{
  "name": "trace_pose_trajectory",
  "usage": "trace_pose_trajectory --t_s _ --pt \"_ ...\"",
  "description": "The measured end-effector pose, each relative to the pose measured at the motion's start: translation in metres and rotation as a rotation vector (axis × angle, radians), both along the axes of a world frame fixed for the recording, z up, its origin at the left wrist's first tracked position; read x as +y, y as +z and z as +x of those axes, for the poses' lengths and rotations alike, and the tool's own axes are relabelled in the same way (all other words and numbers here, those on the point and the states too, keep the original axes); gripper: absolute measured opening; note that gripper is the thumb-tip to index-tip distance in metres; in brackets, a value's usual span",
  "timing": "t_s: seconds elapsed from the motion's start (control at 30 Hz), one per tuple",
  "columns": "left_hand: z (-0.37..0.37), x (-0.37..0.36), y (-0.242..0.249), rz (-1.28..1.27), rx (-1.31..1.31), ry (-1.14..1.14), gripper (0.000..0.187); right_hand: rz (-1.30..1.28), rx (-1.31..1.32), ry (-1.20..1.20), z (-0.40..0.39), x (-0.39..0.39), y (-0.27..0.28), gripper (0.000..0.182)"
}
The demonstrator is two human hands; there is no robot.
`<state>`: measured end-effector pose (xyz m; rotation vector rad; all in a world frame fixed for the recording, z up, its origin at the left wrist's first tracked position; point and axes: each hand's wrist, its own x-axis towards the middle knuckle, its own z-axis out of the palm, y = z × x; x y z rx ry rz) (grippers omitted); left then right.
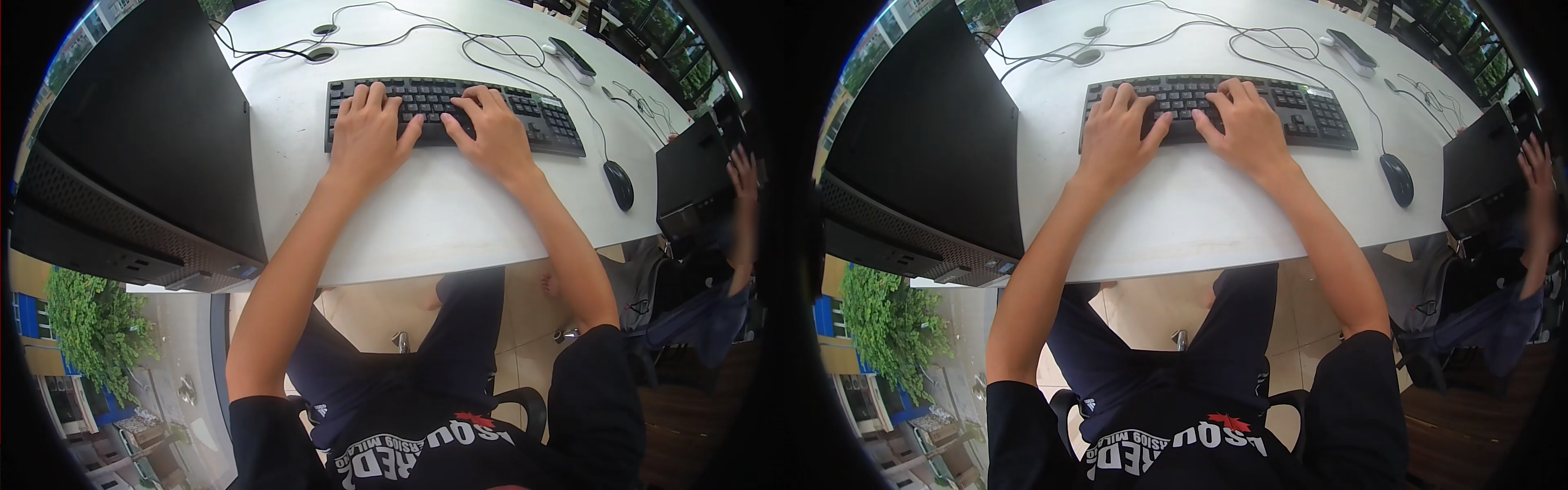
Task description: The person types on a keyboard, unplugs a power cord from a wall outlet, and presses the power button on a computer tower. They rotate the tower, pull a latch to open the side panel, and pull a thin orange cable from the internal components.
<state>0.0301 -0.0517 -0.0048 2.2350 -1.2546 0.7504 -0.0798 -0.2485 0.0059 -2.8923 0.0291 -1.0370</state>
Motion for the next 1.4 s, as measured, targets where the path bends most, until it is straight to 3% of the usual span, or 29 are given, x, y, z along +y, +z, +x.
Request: trace_pose_trajectory --t_s 0.17,0.27,0.37,0.77,0.87,1.0,1.1,1.23,1.4 --pt "-0.004 -0.005 -0.004 -0.008 -0.027 -0.009 0.047 -0.125 -0.043 0.046 0.003 -0.002 -0.009 0.043" --pt "-0.006 -0.006 -0.012 -0.02 -0.088 -0.018 0.048 -0.05 -0.038 0.162 0.002 0.001 -0.007 0.049" --pt "-0.006 -0.008 -0.009 -0.099 -0.042 -0.171 0.05 -0.04 0.016 0.144 0.0 0.007 -0.007 0.053" --pt "-0.008 -0.015 -0.01 -0.001 -0.077 -0.057 0.039 -0.047 0.043 0.127 0.008 0.004 -0.011 0.048" --pt "-0.008 -0.011 -0.011 -0.115 -0.09 -0.064 0.04 0.0 -0.018 0.082 0.003 -0.004 -0.004 0.053" --pt "0.007 -0.002 -0.009 -0.164 -0.001 0.11 0.054 0.096 -0.136 -0.026 0.0 -0.023 -0.001 0.063" --pt "0.021 0.016 0.004 -0.293 0.228 0.111 0.057 0.148 -0.105 -0.012 0.0 -0.021 0.002 0.066" --pt "0.024 0.021 0.007 -0.416 0.284 -0.015 0.059 0.229 -0.092 0.067 0.0 -0.014 0.003 0.075" --pt "0.02 0.019 0.011 -0.383 0.274 -0.112 0.064 0.234 -0.074 0.149 0.006 -0.019 0.003 0.087"
